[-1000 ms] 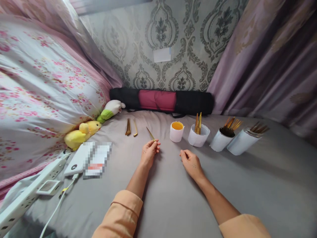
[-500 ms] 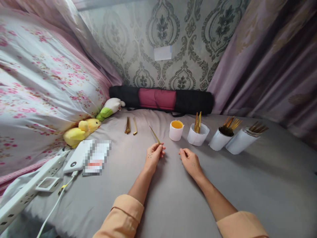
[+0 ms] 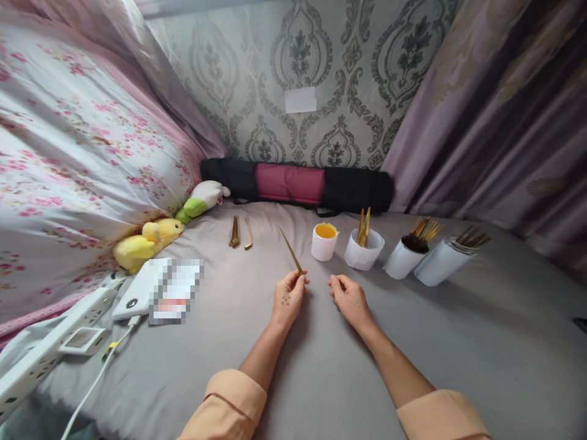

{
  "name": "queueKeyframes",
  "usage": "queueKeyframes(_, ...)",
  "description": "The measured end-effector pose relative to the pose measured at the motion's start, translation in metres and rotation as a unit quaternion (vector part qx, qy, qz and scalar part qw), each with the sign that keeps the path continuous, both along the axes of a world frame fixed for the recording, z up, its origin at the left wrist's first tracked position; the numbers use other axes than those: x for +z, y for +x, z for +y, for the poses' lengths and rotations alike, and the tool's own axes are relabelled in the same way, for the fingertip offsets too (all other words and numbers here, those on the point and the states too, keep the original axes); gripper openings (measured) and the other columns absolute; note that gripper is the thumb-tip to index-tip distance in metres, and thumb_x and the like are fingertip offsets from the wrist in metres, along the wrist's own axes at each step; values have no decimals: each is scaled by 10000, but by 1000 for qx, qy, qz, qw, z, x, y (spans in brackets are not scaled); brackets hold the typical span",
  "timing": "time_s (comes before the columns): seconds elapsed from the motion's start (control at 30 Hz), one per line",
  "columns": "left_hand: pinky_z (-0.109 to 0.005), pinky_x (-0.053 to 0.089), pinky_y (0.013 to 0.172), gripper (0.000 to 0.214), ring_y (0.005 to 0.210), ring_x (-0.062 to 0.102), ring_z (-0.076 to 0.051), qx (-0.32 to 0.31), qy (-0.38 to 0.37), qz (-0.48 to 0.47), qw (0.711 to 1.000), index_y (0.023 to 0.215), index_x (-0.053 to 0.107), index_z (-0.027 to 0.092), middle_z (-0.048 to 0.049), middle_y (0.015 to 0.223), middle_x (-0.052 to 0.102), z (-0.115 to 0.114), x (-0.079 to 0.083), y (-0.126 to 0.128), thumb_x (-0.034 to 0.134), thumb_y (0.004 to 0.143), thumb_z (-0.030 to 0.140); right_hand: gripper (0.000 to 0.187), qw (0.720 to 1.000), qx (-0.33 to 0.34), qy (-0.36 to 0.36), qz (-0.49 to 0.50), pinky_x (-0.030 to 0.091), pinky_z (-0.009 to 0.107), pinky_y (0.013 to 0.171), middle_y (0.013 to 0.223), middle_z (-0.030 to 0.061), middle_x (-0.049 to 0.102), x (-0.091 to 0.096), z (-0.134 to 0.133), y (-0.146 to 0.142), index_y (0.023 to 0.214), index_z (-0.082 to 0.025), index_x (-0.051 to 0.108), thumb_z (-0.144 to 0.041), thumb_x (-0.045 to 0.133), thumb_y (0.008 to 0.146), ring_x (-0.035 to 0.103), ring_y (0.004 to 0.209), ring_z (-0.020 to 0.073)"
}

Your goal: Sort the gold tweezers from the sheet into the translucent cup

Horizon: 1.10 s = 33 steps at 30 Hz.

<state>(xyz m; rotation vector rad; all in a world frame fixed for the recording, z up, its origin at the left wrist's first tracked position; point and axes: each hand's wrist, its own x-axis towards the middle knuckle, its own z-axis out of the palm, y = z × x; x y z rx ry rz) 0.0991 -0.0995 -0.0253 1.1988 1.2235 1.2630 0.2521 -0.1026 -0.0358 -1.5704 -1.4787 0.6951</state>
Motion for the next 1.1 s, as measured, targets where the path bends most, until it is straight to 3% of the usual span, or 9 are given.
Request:
queueKeyframes(0.27, -241, 435, 655, 299, 706, 562, -126, 17, 90, 134, 987, 976, 608, 153, -55, 805, 625, -4, -2, 0, 436, 799, 320, 382, 999, 12, -14, 32, 340, 198, 416, 561, 7, 554, 0, -1, 1, 767, -164, 594, -480, 381, 802, 466, 413, 89)
queueKeyframes(0.5, -247, 417, 669, 275, 727, 543, -126, 6, 166, 216, 962, 985, 601, 172, -56, 823, 602, -6, 0, -2, 400, 829, 277, 390, 998, 11, -20, 66, 336, 194, 394, 572, 9, 557, 0, -1, 0, 793, -160, 599, -492, 396, 788, 455, 406, 83)
queueKeyframes(1.1, -279, 413, 785, 309, 880, 521, -149, -26, 225, 325, 918, 1073, 548, 210, -77, 948, 571, -10, -2, -4, 334, 850, 193, 391, 986, 26, -25, 164, 335, 168, 363, 607, 10, 516, 16, -6, -2, 832, -154, 587, -506, 433, 764, 452, 457, 84)
